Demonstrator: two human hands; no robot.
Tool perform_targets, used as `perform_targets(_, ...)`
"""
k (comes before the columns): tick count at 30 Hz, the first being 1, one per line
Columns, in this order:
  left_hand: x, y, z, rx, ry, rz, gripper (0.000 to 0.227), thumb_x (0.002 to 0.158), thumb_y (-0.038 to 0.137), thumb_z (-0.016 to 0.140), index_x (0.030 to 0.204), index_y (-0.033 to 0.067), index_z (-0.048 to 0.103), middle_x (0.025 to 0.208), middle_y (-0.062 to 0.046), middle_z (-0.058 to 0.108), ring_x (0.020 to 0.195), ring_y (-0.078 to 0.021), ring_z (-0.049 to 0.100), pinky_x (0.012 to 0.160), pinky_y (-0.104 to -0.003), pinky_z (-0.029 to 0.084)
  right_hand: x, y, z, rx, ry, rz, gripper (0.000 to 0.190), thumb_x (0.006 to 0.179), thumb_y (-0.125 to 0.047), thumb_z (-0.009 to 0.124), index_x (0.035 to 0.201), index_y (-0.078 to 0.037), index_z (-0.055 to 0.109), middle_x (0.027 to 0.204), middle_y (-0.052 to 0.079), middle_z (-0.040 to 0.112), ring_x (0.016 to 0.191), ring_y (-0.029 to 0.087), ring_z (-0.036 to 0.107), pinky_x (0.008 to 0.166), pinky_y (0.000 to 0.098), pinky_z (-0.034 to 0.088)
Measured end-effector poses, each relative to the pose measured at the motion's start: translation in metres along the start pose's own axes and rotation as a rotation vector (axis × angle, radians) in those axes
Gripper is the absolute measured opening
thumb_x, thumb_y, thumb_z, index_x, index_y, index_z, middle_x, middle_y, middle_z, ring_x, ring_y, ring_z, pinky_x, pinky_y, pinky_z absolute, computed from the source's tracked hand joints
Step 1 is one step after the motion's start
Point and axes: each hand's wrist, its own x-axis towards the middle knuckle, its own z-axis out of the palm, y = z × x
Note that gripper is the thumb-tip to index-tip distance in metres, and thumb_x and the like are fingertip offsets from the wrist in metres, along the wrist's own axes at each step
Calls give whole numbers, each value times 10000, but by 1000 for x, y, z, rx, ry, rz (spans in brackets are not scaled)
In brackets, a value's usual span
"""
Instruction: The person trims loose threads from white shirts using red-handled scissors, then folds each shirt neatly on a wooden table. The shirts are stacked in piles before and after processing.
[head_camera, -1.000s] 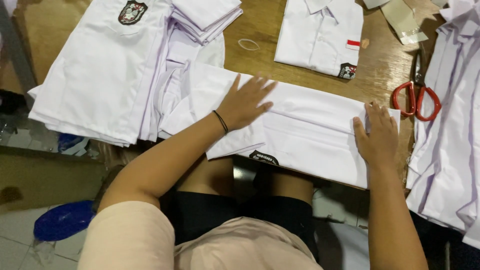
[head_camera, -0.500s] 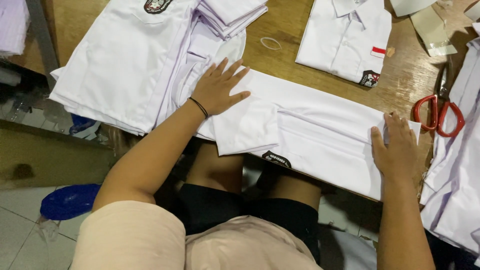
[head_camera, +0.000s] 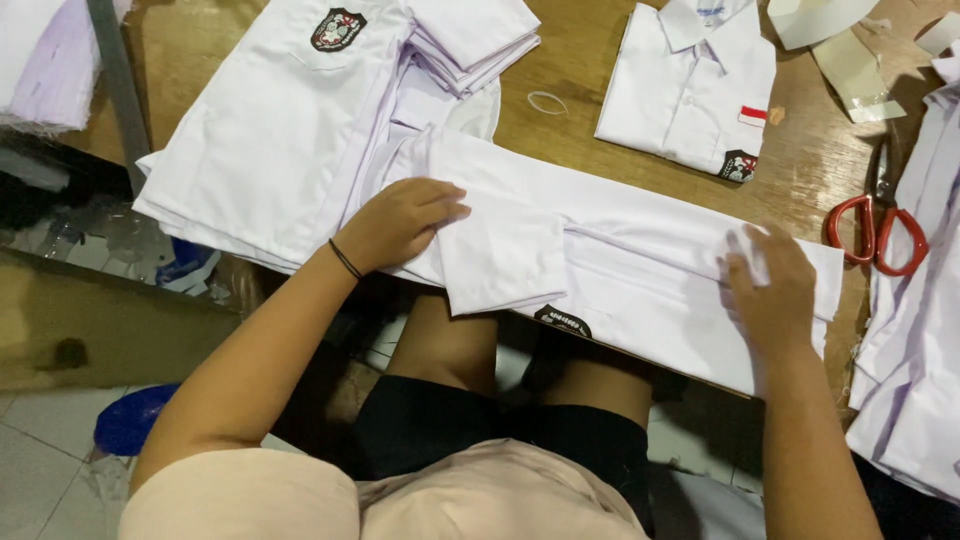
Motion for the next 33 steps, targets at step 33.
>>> perform_targets(33, 23, 15, -4, -55, -185, -805, 230, 936, 396, 649, 838, 194, 703, 884, -23, 640, 897, -255, 668, 792, -399, 519, 66, -127, 123, 630, -207, 508, 246, 920, -242, 836, 747, -84, 762, 975, 52, 731, 723, 189, 677, 612, 305, 527)
